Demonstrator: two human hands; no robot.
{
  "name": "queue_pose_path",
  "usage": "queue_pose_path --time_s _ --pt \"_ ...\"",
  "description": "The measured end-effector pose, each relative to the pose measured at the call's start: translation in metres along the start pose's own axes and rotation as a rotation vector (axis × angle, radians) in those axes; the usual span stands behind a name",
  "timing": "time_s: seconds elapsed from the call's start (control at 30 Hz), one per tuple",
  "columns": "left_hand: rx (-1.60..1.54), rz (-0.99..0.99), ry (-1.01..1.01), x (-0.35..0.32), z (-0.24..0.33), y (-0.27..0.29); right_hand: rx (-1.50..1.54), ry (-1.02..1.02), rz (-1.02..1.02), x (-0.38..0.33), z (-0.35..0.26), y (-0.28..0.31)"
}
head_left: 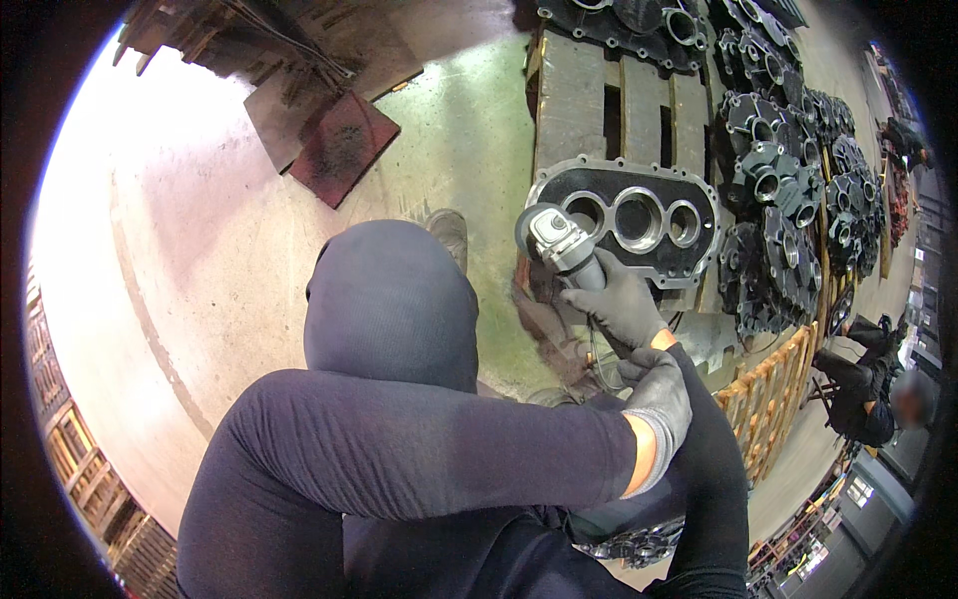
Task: The person uses an angle grinder to smooth the edges of metal parts placed on a wooden pallet. They handle multiple parts one at a time, repositioning each piece to grind different edges before setting it aside.
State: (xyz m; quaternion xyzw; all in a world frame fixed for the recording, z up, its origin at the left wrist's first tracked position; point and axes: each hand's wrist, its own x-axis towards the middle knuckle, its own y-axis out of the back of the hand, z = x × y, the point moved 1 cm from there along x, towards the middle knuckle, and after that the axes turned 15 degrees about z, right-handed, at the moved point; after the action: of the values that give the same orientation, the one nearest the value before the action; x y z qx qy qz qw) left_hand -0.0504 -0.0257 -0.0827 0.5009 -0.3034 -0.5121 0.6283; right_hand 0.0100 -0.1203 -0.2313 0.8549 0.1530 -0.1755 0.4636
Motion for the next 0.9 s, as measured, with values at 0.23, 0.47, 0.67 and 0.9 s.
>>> queue_pose_path --time_s 0.23,0.47,0.67,0.9 --pt "-0.066 0.151 0.156 0.022 0.025 -0.044 0.028 -0.113 -0.089 -0.028 0.003 -0.001" --pt "-0.096 0.191 0.122 0.021 0.036 -0.053 -0.032 -0.229 -0.115 -0.050 0.020 0.004" --pt "-0.011 0.110 0.092 0.027 0.032 -0.044 0.052 -0.248 -0.060 -0.069 0.038 0.011" --pt "-0.030 0.092 0.163 0.045 0.047 -0.056 0.149 -0.242 -0.018 -0.079 0.065 0.025"
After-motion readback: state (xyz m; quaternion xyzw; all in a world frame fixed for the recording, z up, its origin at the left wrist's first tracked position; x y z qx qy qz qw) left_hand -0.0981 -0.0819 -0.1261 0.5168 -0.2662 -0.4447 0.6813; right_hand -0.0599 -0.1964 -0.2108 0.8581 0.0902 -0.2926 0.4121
